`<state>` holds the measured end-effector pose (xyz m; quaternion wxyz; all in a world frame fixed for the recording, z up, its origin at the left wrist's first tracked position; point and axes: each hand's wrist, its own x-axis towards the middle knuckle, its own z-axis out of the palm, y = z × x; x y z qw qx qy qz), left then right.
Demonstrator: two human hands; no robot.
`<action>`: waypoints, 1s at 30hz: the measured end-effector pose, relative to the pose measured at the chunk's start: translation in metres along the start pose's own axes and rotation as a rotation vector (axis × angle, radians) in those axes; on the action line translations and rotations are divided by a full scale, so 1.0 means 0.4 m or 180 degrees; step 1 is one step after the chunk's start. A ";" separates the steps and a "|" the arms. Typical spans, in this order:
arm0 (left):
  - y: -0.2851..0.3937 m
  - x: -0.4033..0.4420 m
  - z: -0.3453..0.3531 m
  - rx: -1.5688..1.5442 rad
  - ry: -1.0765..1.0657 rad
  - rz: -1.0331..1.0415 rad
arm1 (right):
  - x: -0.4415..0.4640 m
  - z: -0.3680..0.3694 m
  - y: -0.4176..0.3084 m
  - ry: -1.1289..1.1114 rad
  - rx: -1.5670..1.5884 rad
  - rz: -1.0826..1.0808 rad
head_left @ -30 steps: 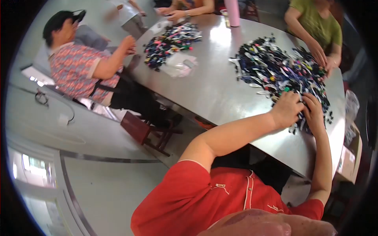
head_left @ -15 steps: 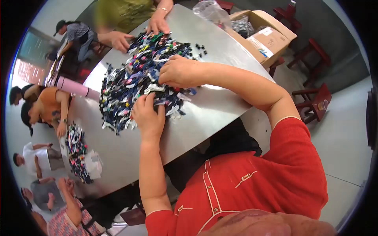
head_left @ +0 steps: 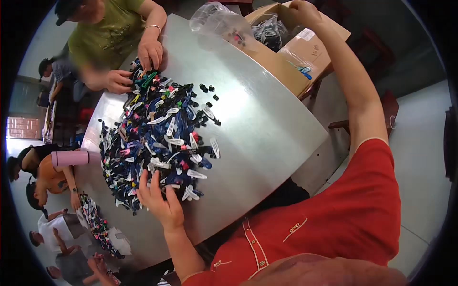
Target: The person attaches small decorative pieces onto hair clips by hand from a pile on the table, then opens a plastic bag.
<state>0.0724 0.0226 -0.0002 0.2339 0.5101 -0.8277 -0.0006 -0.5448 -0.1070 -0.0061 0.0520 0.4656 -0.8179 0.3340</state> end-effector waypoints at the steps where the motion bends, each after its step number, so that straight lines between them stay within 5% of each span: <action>1: 0.003 0.005 0.000 -0.0020 -0.0001 -0.0030 | 0.065 0.068 0.116 -0.0177 -0.0378 -0.0170; 8: -0.017 0.016 0.018 -0.0095 0.0136 -0.0078 | 0.161 0.299 0.249 -0.1505 -0.2385 -0.0555; 10: 0.003 0.033 0.012 -0.0260 0.0136 -0.0224 | 0.169 0.347 0.253 -0.1283 -0.1072 0.0453; 12: 0.014 0.035 0.017 -0.0187 0.0269 -0.0243 | 0.341 0.568 0.589 -0.1223 -0.1267 -0.0610; 22: 0.009 0.008 0.021 -0.0426 0.0833 -0.0060 | 0.298 0.377 0.418 -0.0243 -0.1519 -0.0509; 30: 0.019 -0.001 0.004 -0.0682 0.1259 0.0367 | 0.115 -0.026 0.020 0.1866 -0.0133 -0.1147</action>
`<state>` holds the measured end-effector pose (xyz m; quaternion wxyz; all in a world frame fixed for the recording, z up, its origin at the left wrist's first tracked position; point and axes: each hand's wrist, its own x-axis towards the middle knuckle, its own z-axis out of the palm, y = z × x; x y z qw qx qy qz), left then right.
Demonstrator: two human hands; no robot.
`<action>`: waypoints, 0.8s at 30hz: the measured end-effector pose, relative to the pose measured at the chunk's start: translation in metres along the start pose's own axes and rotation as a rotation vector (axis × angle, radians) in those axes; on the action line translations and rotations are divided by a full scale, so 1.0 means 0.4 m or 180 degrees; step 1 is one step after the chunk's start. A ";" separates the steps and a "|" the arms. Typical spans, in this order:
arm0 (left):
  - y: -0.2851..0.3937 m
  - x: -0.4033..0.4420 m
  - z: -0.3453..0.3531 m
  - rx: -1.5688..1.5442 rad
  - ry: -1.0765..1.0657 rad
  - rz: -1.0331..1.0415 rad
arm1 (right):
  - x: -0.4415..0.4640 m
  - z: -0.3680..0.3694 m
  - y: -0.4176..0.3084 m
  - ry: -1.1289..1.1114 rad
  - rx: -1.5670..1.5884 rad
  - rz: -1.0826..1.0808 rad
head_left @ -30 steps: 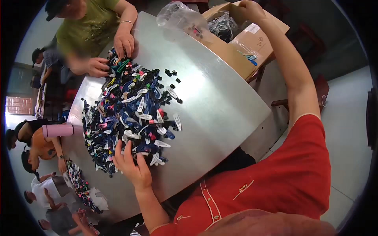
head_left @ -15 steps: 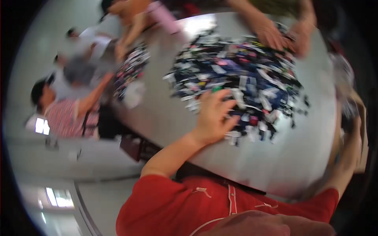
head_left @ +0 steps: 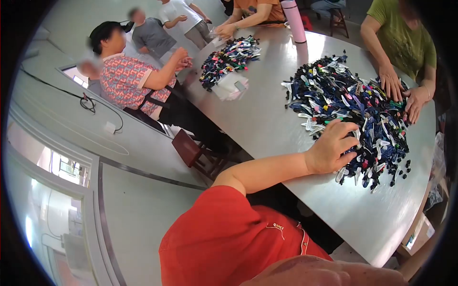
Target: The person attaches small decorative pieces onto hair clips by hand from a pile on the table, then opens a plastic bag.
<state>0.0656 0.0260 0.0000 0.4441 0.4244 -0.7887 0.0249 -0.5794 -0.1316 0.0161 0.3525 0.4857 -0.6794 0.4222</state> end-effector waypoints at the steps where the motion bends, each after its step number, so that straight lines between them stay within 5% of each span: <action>1: 0.008 0.005 -0.002 -0.0103 0.0086 0.0042 | 0.014 -0.059 -0.076 0.0199 0.0161 -0.0121; 5: 0.079 0.062 0.006 -0.1229 0.0173 0.0078 | -0.013 -0.249 -0.457 0.0843 0.1137 -0.1196; 6: 0.105 0.078 0.003 -0.1461 -0.0028 -0.0194 | -0.040 -0.290 -0.550 0.1328 0.0788 -0.2282; 7: 0.160 0.116 -0.047 -0.2244 -0.0453 -0.0954 | -0.114 -0.214 -0.513 0.0084 0.1415 -0.2006; 9: 0.209 0.159 -0.071 -0.2681 -0.0444 -0.1277 | -0.240 -0.212 -0.562 -0.1004 0.1429 -0.2523; 11: 0.212 0.165 -0.039 -0.3161 -0.0493 -0.1593 | -0.281 -0.386 -0.800 -0.0617 0.1525 -0.3707; 13: 0.179 0.158 0.043 -0.3238 0.0425 -0.1564 | -0.303 -0.440 -0.889 -0.1186 0.1782 -0.3618; 16: 0.118 0.163 0.041 -0.3628 0.0360 -0.2393 | -0.319 -0.445 -0.949 -0.1188 0.2236 -0.3491; 19: 0.063 0.154 0.056 -0.3514 0.0753 -0.1918 | -0.333 -0.438 -0.962 -0.1001 0.2388 -0.3226; 24: 0.047 0.140 0.018 -0.2303 -0.0160 -0.1589 | -0.247 -0.512 -1.003 -0.1600 0.1892 -0.3491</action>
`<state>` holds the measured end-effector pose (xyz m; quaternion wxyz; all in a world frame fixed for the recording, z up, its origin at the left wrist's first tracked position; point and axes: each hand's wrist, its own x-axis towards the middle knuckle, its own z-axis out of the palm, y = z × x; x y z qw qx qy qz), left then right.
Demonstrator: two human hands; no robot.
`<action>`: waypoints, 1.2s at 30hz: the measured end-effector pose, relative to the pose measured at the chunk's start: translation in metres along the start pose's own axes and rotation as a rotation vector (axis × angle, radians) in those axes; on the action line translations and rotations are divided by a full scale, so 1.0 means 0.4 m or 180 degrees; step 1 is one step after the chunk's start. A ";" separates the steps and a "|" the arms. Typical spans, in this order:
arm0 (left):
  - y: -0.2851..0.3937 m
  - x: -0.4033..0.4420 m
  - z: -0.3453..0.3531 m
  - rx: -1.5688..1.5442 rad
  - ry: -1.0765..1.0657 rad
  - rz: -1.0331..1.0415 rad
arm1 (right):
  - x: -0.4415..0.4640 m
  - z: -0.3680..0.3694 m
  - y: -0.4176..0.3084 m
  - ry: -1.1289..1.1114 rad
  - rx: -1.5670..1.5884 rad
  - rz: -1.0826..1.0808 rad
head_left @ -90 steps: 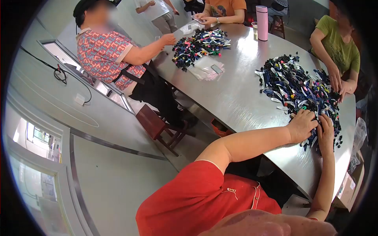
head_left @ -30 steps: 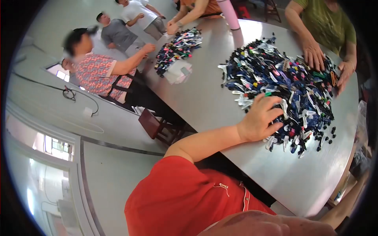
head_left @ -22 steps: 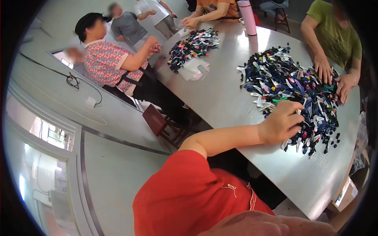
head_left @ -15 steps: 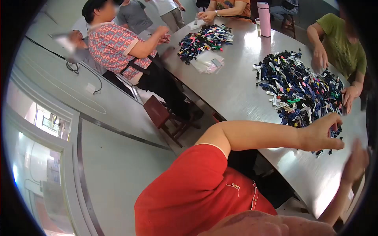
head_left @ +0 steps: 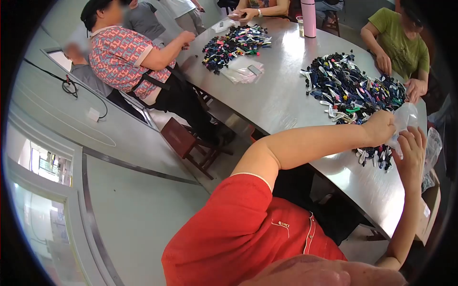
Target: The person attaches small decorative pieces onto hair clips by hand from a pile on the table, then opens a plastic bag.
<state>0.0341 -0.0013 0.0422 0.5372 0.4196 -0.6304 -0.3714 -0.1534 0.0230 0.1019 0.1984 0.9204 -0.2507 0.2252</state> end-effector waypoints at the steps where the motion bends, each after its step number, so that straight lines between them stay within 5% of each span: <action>1: 0.017 -0.003 -0.013 0.0349 -0.0104 0.0006 | 0.000 0.000 0.001 0.0041 0.0062 -0.0006; 8: -0.053 0.056 -0.064 0.2004 0.0142 0.0132 | -0.040 0.029 -0.045 -0.0417 0.0114 -0.0231; 10: -0.064 0.064 -0.068 0.1250 0.0582 0.0649 | -0.049 0.044 -0.038 -0.0374 0.0197 -0.0131; 12: -0.077 0.070 -0.052 0.0896 0.0397 0.0440 | -0.054 0.049 -0.036 -0.0376 0.0324 0.0018; 14: -0.097 0.071 -0.034 -0.0708 0.0009 0.0035 | -0.055 0.054 -0.037 -0.0288 0.0276 -0.0017; 20: 0.012 -0.029 -0.029 -0.1484 -0.0604 -0.0403 | -0.040 0.016 -0.072 0.0062 0.0726 0.0113; 25: -0.028 -0.023 -0.042 -0.1117 -0.0349 -0.0888 | -0.040 0.001 -0.090 0.0634 0.1349 0.0287; 28: 0.022 -0.045 -0.052 -0.2038 -0.0318 -0.1545 | -0.078 0.083 -0.051 0.0374 0.1220 0.1027; 32: 0.050 -0.135 -0.028 -0.1588 0.0437 -0.0844 | -0.057 0.107 -0.041 0.1197 0.1385 0.1398; 34: 0.028 -0.139 -0.019 0.0472 0.0284 0.0999 | -0.053 0.115 -0.045 0.1228 0.2225 0.1872; 36: 0.032 -0.138 -0.021 -0.0068 -0.0133 0.0433 | -0.039 0.116 -0.055 0.1008 0.2661 0.2350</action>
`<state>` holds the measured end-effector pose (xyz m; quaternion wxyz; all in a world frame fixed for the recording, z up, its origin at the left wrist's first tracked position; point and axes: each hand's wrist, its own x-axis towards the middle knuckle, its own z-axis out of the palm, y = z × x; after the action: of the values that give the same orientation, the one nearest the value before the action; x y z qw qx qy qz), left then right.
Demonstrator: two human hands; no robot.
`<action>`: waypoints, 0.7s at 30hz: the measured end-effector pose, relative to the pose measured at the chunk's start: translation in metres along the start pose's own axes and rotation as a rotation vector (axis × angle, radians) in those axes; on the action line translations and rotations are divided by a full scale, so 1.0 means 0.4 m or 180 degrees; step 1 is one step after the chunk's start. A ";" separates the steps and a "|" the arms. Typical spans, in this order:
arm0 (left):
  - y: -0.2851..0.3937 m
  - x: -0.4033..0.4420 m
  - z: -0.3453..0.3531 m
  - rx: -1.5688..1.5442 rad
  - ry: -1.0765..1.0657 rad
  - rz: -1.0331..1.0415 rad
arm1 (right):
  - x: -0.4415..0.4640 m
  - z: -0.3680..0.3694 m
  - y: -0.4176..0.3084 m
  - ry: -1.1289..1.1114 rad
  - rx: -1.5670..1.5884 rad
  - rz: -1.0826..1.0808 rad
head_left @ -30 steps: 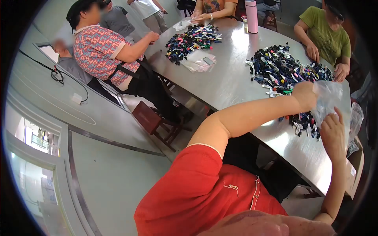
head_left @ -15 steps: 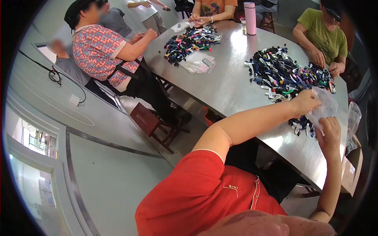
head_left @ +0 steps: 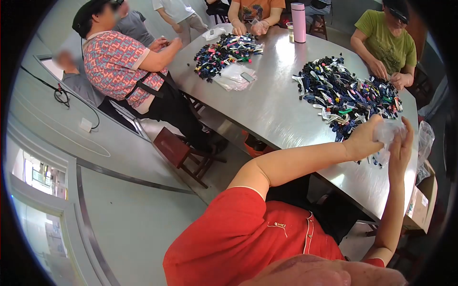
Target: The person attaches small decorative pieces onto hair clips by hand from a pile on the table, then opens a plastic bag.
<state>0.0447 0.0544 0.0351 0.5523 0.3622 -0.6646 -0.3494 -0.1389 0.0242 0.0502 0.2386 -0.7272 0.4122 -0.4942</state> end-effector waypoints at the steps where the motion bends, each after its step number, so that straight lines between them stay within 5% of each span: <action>1: 0.010 0.002 -0.003 -0.0106 0.0085 -0.0357 | 0.004 0.011 -0.004 -0.0041 0.0015 0.0206; 2: 0.013 0.008 -0.003 -0.0209 0.0161 -0.0717 | 0.007 0.023 -0.008 -0.0081 0.0027 0.0413; 4: -0.068 0.033 0.006 -0.0140 0.0234 -0.0618 | 0.023 0.056 -0.002 0.0465 -0.1175 -0.1192; 5: -0.104 0.044 0.003 0.0043 0.0713 -0.0269 | 0.020 0.064 0.006 0.0182 -0.0650 -0.0330; 6: -0.112 0.058 -0.006 0.0226 0.1193 0.0081 | 0.023 0.073 0.011 0.0186 -0.0648 -0.0326; 8: -0.125 0.086 -0.014 -0.0261 0.1271 0.0060 | 0.034 0.086 0.012 -0.0309 -0.0866 -0.0115; 10: -0.079 0.103 -0.024 -0.1863 0.1595 -0.0461 | 0.040 0.105 -0.022 -0.0587 -0.0875 0.0376; 12: -0.116 0.115 -0.026 -0.2150 0.1516 -0.0520 | 0.038 0.119 -0.033 -0.0688 -0.0838 0.0370; 21: -0.133 0.075 0.022 -0.0004 0.1292 -0.0630 | 0.028 0.144 0.089 0.0022 -0.0589 0.0210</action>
<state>0.0372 0.0027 0.0024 0.6380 0.4883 -0.5007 -0.3223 -0.0970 -0.0080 0.0063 0.1852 -0.7305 0.4806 -0.4484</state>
